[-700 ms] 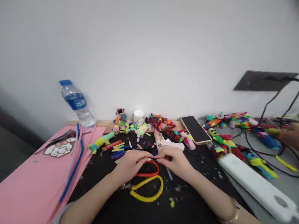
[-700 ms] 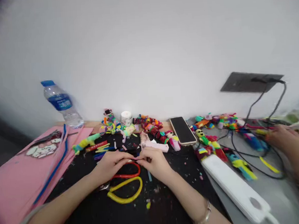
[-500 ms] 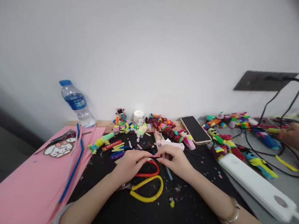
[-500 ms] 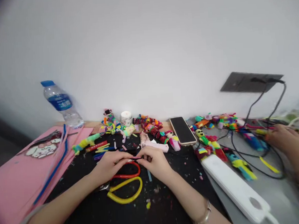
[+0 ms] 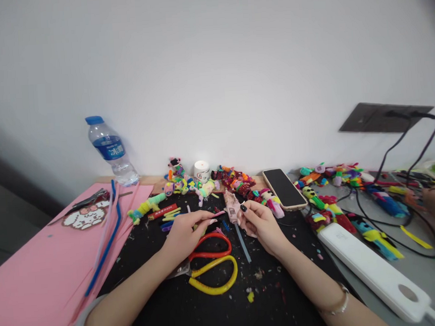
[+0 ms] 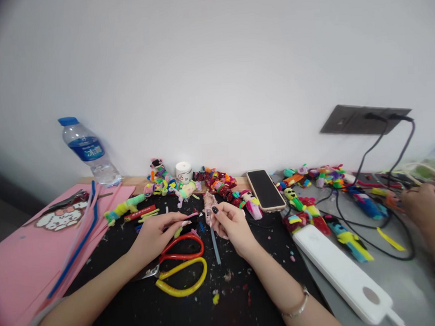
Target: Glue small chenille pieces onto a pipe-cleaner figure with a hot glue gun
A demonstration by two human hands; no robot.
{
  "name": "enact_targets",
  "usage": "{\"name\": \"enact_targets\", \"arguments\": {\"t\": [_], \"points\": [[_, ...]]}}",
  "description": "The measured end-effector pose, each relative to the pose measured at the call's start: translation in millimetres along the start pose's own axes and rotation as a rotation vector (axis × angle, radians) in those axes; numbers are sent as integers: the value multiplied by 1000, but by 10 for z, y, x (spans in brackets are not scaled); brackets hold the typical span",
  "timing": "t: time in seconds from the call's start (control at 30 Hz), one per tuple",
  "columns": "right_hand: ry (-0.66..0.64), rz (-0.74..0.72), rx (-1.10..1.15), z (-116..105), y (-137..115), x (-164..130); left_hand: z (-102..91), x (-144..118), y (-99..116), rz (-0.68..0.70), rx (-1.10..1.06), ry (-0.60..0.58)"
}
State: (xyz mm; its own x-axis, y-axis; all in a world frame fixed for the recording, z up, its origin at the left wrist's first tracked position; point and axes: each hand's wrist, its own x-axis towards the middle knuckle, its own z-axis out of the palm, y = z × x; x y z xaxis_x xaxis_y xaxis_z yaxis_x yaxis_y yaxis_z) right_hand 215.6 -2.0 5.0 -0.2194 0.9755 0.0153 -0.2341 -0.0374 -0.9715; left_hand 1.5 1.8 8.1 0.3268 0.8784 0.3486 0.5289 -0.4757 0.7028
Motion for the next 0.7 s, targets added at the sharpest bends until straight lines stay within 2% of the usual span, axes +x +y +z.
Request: {"name": "enact_targets", "arguments": {"t": [0.33, 0.7], "points": [[-48, -1, 99, 20, -30, -8, 19, -6, -16, -4, -18, -18], [-163, 86, 106, 49, -48, -29, 18, -4, -18, -18, 0, -6]]}}
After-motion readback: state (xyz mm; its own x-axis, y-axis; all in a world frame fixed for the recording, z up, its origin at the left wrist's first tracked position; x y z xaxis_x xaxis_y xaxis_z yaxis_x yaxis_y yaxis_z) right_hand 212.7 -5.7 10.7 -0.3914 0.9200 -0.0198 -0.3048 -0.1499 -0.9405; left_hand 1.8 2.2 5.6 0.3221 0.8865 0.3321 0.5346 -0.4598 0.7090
